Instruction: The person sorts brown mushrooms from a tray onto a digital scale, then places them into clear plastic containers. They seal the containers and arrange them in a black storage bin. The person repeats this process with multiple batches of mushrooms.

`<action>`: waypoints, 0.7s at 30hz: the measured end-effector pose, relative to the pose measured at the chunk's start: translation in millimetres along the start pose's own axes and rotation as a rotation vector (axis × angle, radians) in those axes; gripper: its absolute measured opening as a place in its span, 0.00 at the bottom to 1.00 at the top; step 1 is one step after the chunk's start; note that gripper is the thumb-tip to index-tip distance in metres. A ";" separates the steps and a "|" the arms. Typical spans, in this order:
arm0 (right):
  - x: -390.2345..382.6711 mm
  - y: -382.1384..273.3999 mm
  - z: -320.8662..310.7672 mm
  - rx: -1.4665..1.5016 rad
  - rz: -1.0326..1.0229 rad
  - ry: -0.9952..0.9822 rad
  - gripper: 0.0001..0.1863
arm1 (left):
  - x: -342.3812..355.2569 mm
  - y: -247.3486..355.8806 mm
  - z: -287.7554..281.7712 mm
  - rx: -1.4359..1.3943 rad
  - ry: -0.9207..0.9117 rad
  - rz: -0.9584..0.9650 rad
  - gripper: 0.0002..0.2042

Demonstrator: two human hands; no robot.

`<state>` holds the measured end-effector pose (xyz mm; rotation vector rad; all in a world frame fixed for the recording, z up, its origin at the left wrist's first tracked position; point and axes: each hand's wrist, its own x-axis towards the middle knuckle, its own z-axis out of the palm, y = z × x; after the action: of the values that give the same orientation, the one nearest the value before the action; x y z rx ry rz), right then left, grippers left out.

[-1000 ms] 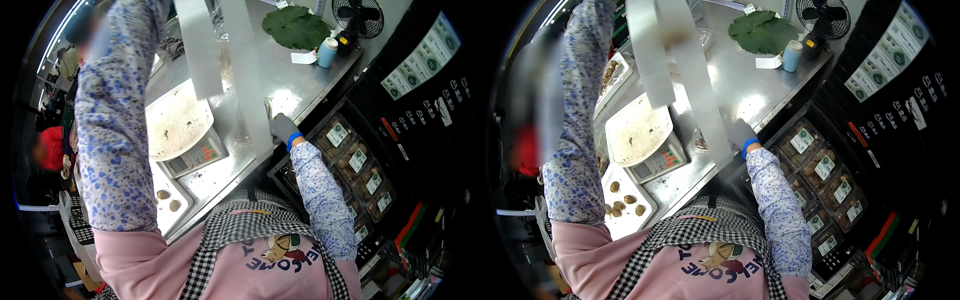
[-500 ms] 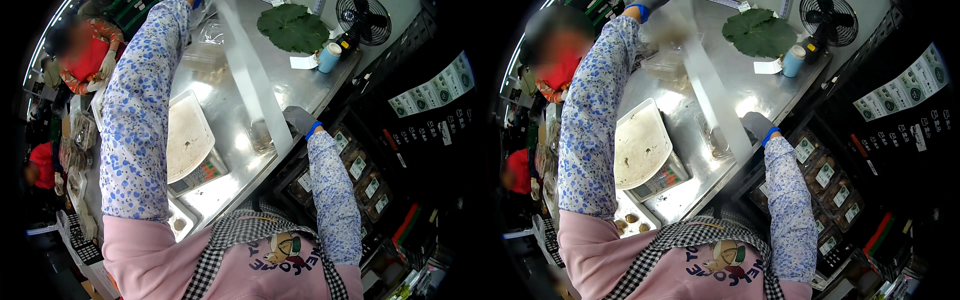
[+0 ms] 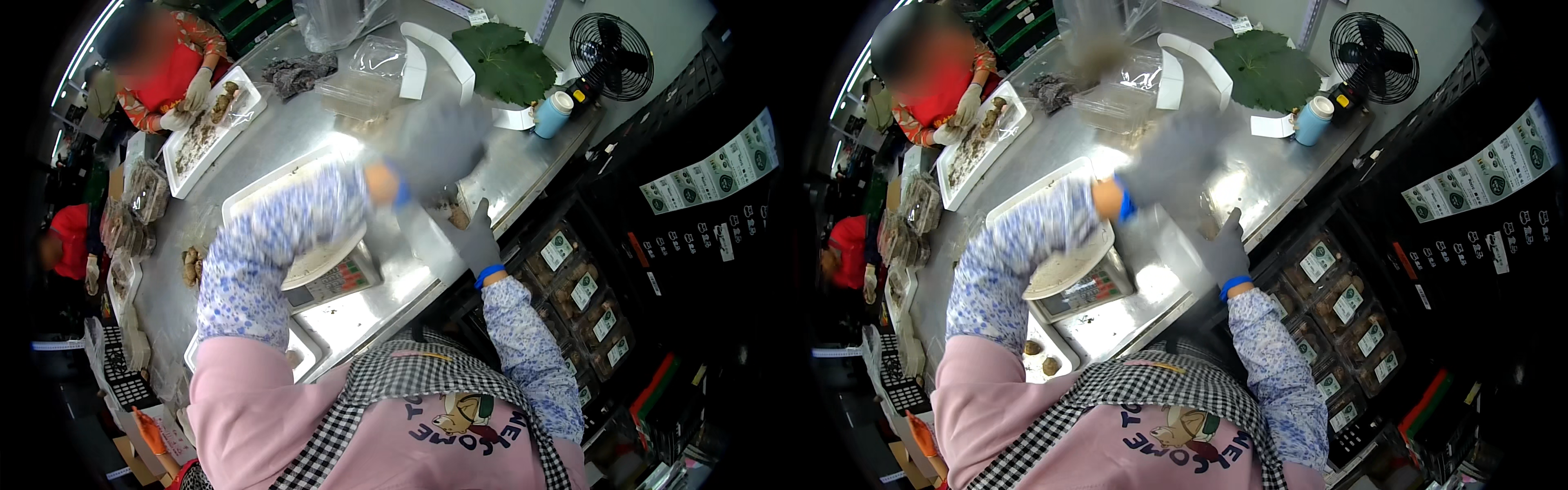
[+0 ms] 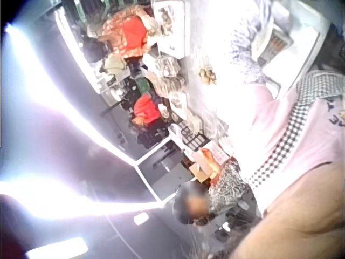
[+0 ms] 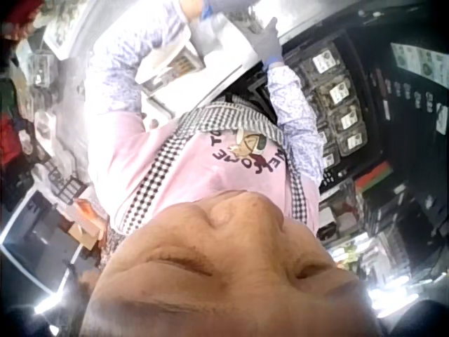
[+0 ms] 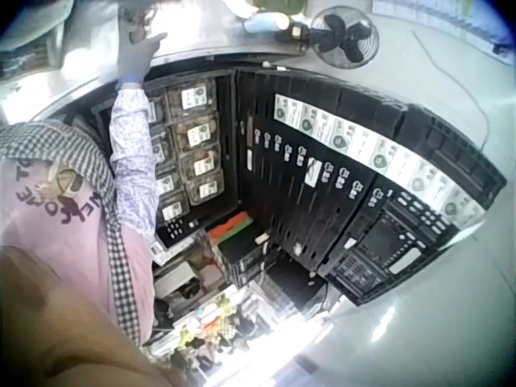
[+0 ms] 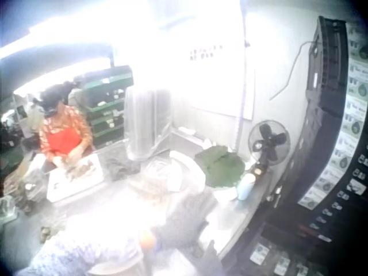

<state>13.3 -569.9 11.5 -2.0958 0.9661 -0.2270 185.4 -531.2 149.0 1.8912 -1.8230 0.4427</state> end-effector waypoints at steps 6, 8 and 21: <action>-23.6 -2.8 12.8 -0.059 -0.213 0.078 0.39 | -148.6 62.5 46.4 -0.285 -0.258 -0.409 0.23; -12.1 13.0 22.3 -0.067 -0.223 0.048 0.36 | -167.5 61.8 41.9 -0.440 -0.114 -0.759 0.20; -9.8 -23.0 -51.4 0.327 -0.094 -0.002 0.33 | -140.3 75.3 32.1 -1.426 0.342 -1.073 0.20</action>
<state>-3.9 -584.6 64.0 -1.8402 0.7715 -0.4028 98.8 -430.9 55.2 1.2332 -0.3333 -0.7005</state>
